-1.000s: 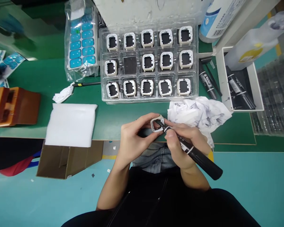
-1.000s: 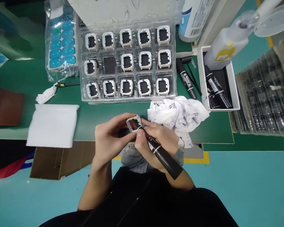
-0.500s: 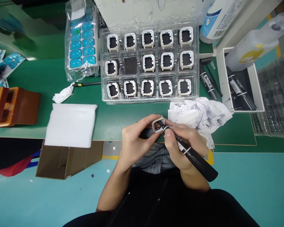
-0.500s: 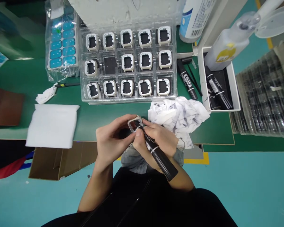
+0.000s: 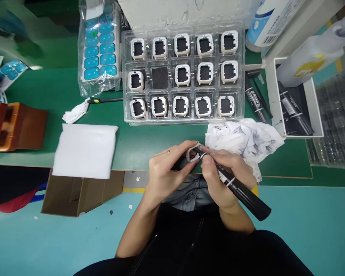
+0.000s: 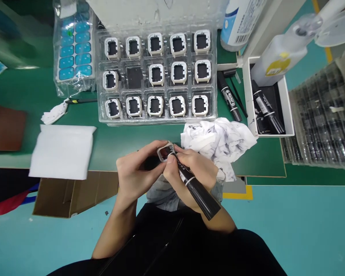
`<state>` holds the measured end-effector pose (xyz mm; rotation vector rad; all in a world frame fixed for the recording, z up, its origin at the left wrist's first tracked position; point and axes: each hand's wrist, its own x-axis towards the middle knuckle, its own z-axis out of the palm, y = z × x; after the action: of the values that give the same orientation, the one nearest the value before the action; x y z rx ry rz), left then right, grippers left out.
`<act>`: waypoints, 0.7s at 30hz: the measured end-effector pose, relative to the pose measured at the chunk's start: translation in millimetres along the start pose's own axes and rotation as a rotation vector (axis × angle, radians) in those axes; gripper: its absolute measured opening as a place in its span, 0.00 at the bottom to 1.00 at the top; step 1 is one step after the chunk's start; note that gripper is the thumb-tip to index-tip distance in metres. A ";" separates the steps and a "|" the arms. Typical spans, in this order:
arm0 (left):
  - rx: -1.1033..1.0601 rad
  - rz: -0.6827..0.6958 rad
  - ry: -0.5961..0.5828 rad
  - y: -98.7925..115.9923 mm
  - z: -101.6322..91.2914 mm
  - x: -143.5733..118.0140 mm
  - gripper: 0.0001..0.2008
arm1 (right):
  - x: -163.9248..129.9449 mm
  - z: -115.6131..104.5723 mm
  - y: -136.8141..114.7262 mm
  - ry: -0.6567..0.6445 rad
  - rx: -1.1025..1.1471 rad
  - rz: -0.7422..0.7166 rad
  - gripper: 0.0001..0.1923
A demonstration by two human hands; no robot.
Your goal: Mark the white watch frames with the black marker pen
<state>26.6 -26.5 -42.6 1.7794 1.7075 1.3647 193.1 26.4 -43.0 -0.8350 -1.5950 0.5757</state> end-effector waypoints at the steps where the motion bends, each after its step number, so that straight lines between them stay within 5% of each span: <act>1: 0.004 -0.006 -0.005 -0.5 -0.3 0.4 0.16 | 0.5 -0.1 -0.1 -0.004 -0.007 -0.001 0.09; 21: -0.058 -0.117 -0.032 -1.3 -6.7 8.5 0.26 | -10.6 -12.0 2.2 0.008 0.110 0.128 0.03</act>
<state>19.1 -21.1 -36.9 1.6349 1.7090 1.3153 205.8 18.5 -49.0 -0.8597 -1.4956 0.7438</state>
